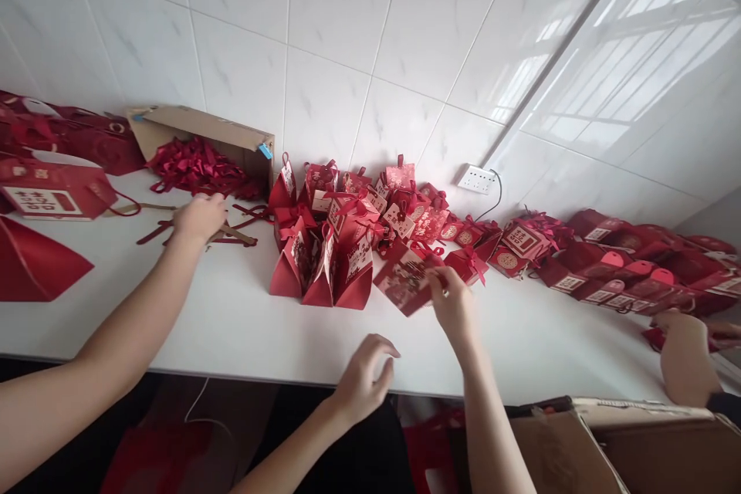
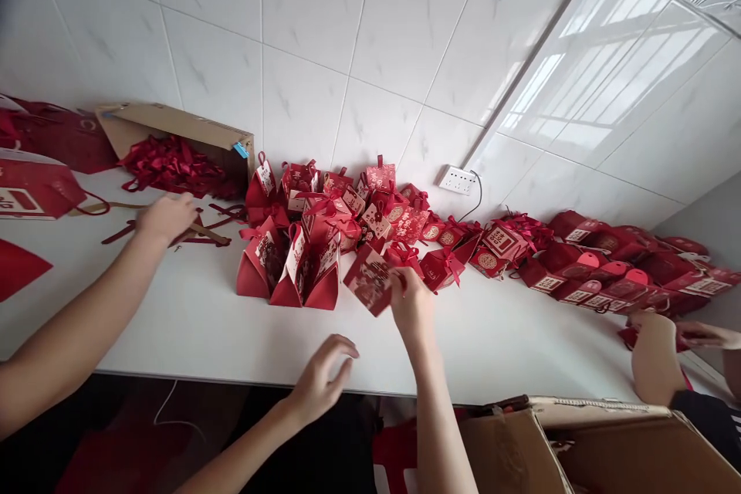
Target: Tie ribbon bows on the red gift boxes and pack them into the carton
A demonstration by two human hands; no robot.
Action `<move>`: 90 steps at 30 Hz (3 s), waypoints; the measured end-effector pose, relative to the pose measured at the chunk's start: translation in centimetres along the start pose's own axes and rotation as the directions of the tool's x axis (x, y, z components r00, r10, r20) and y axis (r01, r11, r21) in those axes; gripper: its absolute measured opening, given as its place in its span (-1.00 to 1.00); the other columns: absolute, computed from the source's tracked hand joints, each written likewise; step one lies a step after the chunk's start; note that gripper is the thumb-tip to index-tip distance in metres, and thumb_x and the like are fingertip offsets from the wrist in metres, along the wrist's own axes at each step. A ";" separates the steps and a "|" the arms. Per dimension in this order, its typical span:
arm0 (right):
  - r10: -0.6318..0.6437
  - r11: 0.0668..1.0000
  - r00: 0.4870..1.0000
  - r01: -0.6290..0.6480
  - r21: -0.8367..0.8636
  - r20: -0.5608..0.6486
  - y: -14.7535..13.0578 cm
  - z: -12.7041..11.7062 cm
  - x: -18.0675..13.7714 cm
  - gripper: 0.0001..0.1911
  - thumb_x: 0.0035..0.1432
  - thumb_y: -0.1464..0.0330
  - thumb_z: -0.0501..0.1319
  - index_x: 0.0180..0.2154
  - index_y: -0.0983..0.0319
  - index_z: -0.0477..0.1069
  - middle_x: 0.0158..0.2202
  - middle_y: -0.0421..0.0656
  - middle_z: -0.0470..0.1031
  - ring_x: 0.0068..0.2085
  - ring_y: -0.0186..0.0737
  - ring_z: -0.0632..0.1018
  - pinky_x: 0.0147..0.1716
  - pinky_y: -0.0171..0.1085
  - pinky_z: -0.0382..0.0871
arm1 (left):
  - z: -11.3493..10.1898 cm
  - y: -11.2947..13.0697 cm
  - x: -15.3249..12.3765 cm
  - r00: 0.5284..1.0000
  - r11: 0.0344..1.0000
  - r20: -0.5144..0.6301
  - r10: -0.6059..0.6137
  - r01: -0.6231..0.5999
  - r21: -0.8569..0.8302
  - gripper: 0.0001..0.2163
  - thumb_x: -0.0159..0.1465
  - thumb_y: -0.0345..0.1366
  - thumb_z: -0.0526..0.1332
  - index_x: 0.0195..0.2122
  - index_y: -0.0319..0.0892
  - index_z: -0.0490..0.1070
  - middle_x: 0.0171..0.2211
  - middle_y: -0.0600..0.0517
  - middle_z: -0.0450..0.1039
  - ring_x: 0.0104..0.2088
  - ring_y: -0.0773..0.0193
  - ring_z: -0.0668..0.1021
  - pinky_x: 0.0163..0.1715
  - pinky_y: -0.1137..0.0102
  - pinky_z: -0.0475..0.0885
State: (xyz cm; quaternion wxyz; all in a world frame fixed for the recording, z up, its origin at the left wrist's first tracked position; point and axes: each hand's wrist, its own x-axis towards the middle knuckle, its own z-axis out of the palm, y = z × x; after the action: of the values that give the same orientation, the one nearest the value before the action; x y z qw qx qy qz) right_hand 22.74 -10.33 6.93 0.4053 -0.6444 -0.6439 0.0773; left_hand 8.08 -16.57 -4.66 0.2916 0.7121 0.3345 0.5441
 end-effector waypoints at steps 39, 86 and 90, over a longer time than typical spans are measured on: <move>-0.443 0.879 0.877 0.466 0.104 -0.185 4.6 -0.2 -7.6 -0.74 0.19 0.50 0.08 -0.07 0.18 0.28 -0.19 -0.06 0.32 -0.15 -0.19 0.42 -0.20 -0.19 0.41 | 0.6 2.5 8.5 0.990 0.989 0.104 0.094 -0.105 0.101 -0.85 0.27 -0.32 0.09 -0.45 -0.18 0.29 -0.51 0.11 0.32 -0.49 0.41 0.41 -0.50 0.55 0.33; -0.381 0.877 0.924 0.374 0.302 -0.040 5.0 -0.5 -6.3 -0.88 0.24 0.45 0.05 -0.25 0.20 0.35 -0.37 -0.16 0.29 -0.35 -0.29 0.40 -0.37 -0.30 0.36 | 0.5 2.0 7.5 0.991 0.995 0.094 -0.093 0.095 -0.023 -0.90 0.17 -0.28 0.18 -0.34 -0.19 0.38 -0.40 0.03 0.49 -0.39 0.32 0.55 -0.38 0.48 0.48; -0.366 0.880 0.930 0.341 0.331 0.016 5.0 -0.9 -6.1 -0.88 0.24 0.44 0.04 -0.29 0.21 0.34 -0.38 -0.16 0.28 -0.34 -0.28 0.38 -0.40 -0.30 0.34 | -0.3 2.2 8.3 0.974 1.000 0.226 -0.012 0.016 -0.012 -0.89 0.20 -0.30 0.14 -0.41 -0.19 0.39 -0.44 0.04 0.46 -0.41 0.34 0.52 -0.37 0.48 0.45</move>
State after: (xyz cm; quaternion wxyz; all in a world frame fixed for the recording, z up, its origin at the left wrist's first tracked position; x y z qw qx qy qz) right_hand 26.18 -15.40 1.81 0.4869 -0.4374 -0.7445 0.1315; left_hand 9.68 -11.31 1.95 0.3366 0.7648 0.3004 0.4600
